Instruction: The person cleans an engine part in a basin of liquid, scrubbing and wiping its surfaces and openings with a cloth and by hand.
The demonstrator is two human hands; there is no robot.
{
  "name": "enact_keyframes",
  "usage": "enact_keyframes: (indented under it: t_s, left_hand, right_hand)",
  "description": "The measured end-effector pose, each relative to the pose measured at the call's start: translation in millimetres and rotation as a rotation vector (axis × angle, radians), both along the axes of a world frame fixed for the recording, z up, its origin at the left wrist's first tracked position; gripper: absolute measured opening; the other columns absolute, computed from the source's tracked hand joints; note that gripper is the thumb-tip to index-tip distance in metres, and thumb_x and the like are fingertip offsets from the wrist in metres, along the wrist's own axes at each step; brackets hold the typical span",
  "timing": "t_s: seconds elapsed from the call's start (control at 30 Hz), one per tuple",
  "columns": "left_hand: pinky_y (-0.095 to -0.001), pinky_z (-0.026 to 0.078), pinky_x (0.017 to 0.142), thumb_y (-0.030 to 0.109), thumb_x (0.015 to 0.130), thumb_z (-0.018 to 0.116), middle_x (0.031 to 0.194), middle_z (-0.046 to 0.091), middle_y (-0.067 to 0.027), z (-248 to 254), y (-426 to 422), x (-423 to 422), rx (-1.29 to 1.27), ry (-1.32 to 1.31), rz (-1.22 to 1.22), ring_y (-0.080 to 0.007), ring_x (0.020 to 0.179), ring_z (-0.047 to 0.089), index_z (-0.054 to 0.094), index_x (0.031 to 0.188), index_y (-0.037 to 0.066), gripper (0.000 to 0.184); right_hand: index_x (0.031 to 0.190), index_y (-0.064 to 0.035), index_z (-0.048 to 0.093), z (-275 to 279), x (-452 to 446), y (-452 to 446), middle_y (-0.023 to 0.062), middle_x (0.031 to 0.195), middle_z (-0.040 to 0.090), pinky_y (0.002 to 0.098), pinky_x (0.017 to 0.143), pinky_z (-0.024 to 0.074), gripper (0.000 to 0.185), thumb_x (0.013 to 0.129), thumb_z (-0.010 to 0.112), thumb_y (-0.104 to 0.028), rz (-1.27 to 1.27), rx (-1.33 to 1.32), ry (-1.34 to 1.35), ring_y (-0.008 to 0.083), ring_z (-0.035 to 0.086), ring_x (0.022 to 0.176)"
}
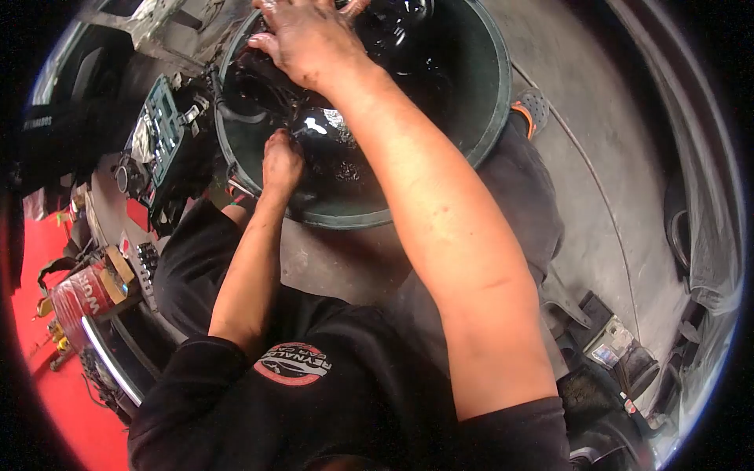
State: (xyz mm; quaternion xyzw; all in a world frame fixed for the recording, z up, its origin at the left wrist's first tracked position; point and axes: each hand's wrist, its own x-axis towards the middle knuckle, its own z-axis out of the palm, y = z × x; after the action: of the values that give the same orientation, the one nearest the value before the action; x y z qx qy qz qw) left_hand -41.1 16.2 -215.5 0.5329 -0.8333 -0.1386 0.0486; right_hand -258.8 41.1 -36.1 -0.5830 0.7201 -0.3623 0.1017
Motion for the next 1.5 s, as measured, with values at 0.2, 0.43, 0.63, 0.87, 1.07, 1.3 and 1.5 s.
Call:
enact_keyframes:
  t_s: [0.2,0.43,0.63,0.87,1.07,1.3,1.5]
  left_hand:
    - [-0.0414,0.047,0.075,0.017,0.09,0.054,0.084,0.063,-0.0211,16.8,-1.8,20.9,0.227,0.734,0.397,-0.0333,0.078,0.06,0.055,0.094,-0.006,0.023]
    - [-0.0251,0.047,0.061,0.012,0.095,0.06,0.083,0.056,0.0004,115.5,36.9,-6.4,0.456,1.46,0.575,-0.009,0.067,0.054,0.056,0.098,0.008,0.006]
    - [-0.0276,0.049,0.073,0.011,0.097,0.059,0.086,0.062,-0.0024,145.8,18.0,-37.1,0.221,1.053,0.205,-0.0137,0.077,0.059,0.062,0.101,0.003,0.01]
    - [-0.0546,0.03,0.108,0.014,0.073,0.067,0.137,0.053,-0.0174,141.5,9.3,-28.0,-0.426,-0.23,-0.66,-0.0316,0.134,0.044,0.046,0.136,-0.004,0.068]
    - [-0.0595,0.034,0.105,0.01,0.073,0.065,0.118,0.062,-0.0117,139.4,-32.6,-26.2,-0.362,-0.192,-0.817,-0.0261,0.123,0.052,0.057,0.124,0.0,0.053]
    - [-0.0619,0.029,0.103,0.004,0.071,0.061,0.114,0.065,-0.0102,111.7,6.0,-37.9,-0.288,0.079,-0.425,-0.0252,0.122,0.053,0.063,0.115,0.004,0.044]
    - [-0.0627,0.022,0.109,0.005,0.073,0.061,0.119,0.065,-0.0113,108.0,19.2,-35.8,-0.172,0.326,-0.299,-0.0254,0.126,0.052,0.062,0.118,0.005,0.045]
  right_hand:
    - [0.136,-0.0161,0.05,-8.9,7.5,-7.7,0.0113,0.135,0.049,0.0747,0.108,0.0148,0.047,0.094,0.063,-0.033,-0.074,-0.08,0.038,0.0382,0.045,0.129]
    - [0.132,-0.0275,0.053,-45.4,2.5,-21.7,0.0021,0.129,0.054,0.0755,0.105,0.0133,0.048,0.089,0.069,-0.043,-0.095,-0.207,0.135,0.0291,0.047,0.128]
    - [0.133,-0.0262,0.053,-46.8,-1.1,-15.0,0.0025,0.134,0.052,0.0801,0.103,0.0109,0.049,0.089,0.068,-0.043,-0.053,-0.183,0.093,0.0316,0.045,0.131]
    - [0.131,-0.0261,0.053,-47.1,-4.6,-8.3,0.0032,0.133,0.053,0.0796,0.103,0.0117,0.049,0.088,0.069,-0.041,-0.057,-0.189,0.078,0.0312,0.046,0.13]
    - [0.13,-0.0257,0.054,-51.3,-3.8,-13.8,0.0031,0.131,0.054,0.0788,0.103,0.0125,0.046,0.089,0.068,-0.041,-0.042,-0.233,0.108,0.0318,0.047,0.129]
    - [0.131,-0.0275,0.053,-47.7,4.3,-16.6,0.0013,0.13,0.054,0.0783,0.105,0.0138,0.047,0.089,0.068,-0.042,-0.066,-0.175,0.167,0.0291,0.047,0.129]
    - [0.131,-0.0284,0.053,-48.9,-3.2,-18.3,0.0012,0.127,0.055,0.0776,0.105,0.014,0.047,0.089,0.069,-0.042,-0.08,-0.155,0.16,0.0278,0.049,0.127]
